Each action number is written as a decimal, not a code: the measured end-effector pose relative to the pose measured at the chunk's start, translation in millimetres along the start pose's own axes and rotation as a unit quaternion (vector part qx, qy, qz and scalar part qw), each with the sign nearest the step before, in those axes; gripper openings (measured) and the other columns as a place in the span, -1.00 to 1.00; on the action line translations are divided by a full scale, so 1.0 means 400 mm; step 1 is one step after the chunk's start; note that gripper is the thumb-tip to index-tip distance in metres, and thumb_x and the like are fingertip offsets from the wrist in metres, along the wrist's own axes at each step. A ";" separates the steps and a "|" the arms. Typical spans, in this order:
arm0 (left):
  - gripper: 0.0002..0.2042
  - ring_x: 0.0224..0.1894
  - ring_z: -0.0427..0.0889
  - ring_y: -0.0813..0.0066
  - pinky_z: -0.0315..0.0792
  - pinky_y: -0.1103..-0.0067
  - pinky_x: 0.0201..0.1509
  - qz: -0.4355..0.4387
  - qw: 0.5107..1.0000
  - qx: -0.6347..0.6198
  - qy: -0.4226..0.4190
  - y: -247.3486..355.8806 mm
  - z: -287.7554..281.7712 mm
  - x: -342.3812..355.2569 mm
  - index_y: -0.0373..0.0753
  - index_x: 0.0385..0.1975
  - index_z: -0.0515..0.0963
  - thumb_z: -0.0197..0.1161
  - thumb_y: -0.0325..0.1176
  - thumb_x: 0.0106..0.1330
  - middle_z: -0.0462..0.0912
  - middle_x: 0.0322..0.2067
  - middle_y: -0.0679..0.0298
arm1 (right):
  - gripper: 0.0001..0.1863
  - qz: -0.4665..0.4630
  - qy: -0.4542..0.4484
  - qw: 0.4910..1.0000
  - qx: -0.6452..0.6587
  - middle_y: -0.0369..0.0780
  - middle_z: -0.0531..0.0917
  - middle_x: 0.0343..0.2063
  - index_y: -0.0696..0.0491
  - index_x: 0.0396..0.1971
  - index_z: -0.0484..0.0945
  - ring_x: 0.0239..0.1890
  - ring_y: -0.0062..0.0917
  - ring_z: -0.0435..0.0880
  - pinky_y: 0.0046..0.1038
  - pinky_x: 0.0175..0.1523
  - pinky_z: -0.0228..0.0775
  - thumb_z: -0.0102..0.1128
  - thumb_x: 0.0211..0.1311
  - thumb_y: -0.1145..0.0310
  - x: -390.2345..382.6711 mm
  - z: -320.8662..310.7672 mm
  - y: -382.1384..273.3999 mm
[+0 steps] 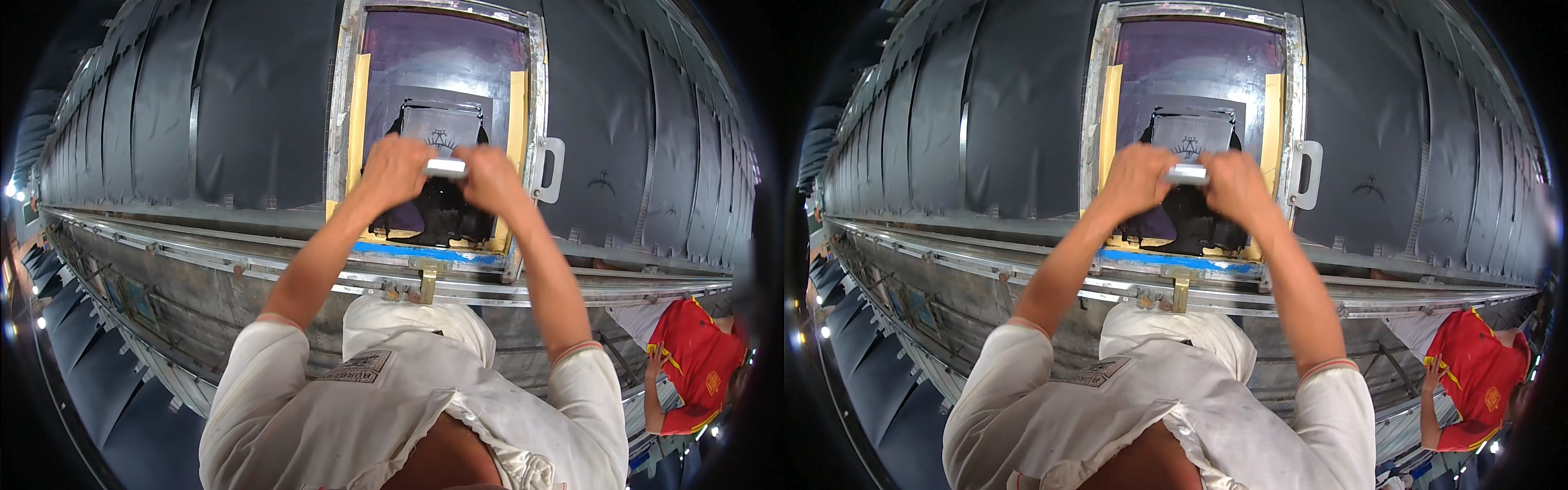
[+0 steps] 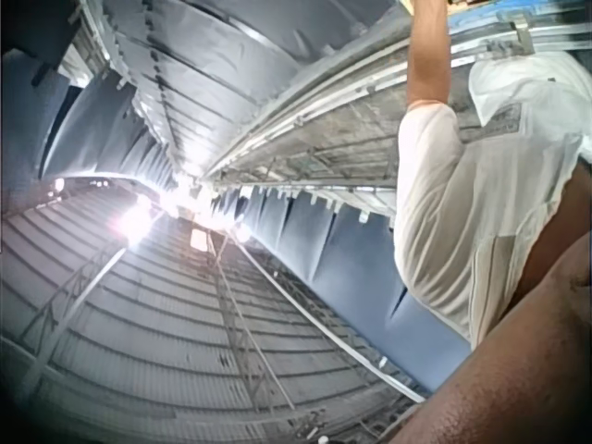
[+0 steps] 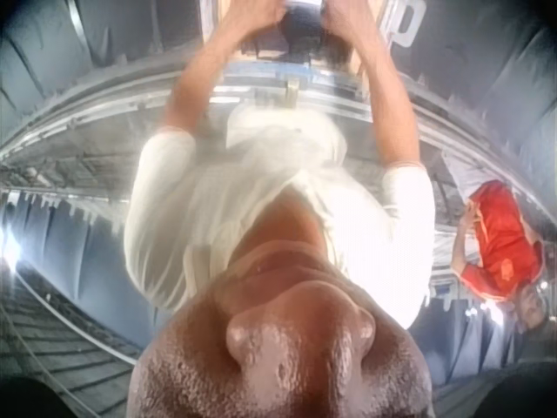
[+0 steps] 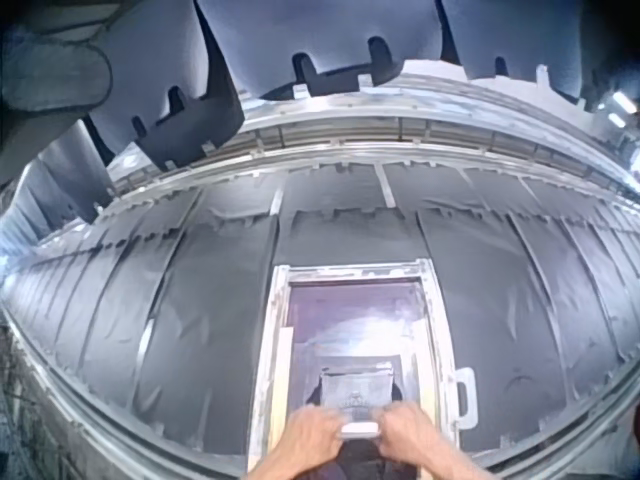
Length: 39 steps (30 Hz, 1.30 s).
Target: The person uses a squeegee to spread a dark viscous substance evenly across a rectangular panel mounted on a curved metallic surface. The person repeatedly moves the squeegee back and forth to smooth the coating within taped boundaries.
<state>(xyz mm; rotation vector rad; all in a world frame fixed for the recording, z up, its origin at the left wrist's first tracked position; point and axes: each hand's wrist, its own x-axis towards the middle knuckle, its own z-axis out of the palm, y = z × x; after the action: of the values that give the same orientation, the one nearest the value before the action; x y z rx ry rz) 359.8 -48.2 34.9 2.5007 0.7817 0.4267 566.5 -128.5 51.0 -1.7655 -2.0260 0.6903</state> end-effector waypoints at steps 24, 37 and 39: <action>-0.78 -0.13 0.70 0.04 0.54 0.23 -0.01 -0.105 0.991 -0.031 -0.078 -0.086 -0.085 0.168 -0.03 -0.23 0.79 0.50 -0.31 0.09 0.78 -0.27 0.19 | -0.60 0.389 0.243 0.862 0.213 0.01 0.77 -0.27 0.04 -0.03 0.67 -0.16 -0.07 0.76 -0.21 0.01 0.52 0.20 0.43 0.02 -0.089 0.011 0.299; -0.52 -0.09 0.68 0.22 0.47 0.33 -0.04 0.000 0.992 0.023 0.121 0.172 0.088 -0.273 -0.18 -0.07 0.70 0.35 -0.68 -0.09 0.75 -0.06 0.26 | -0.76 0.353 0.323 0.803 0.355 -0.35 0.53 -0.63 0.06 -0.12 0.70 -0.67 -0.69 0.42 -0.49 -0.56 0.25 0.30 0.40 0.21 -0.106 -0.093 0.260; -0.57 -0.05 0.67 0.23 0.47 0.33 0.01 -0.008 0.994 0.023 0.108 0.159 0.080 -0.269 -0.18 -0.08 0.70 0.40 -0.60 -0.03 0.74 -0.04 0.28 | -0.77 0.335 0.338 0.783 0.401 -0.38 0.51 -0.63 0.07 -0.12 0.69 -0.71 -0.75 0.34 -0.55 -0.62 0.11 0.30 0.41 0.23 -0.101 -0.055 0.274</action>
<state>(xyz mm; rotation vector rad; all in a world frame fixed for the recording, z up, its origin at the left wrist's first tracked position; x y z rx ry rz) 317.1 -169.6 26.3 2.5167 0.9034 0.6886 673.9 -155.1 7.3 -1.7469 -0.4551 0.7766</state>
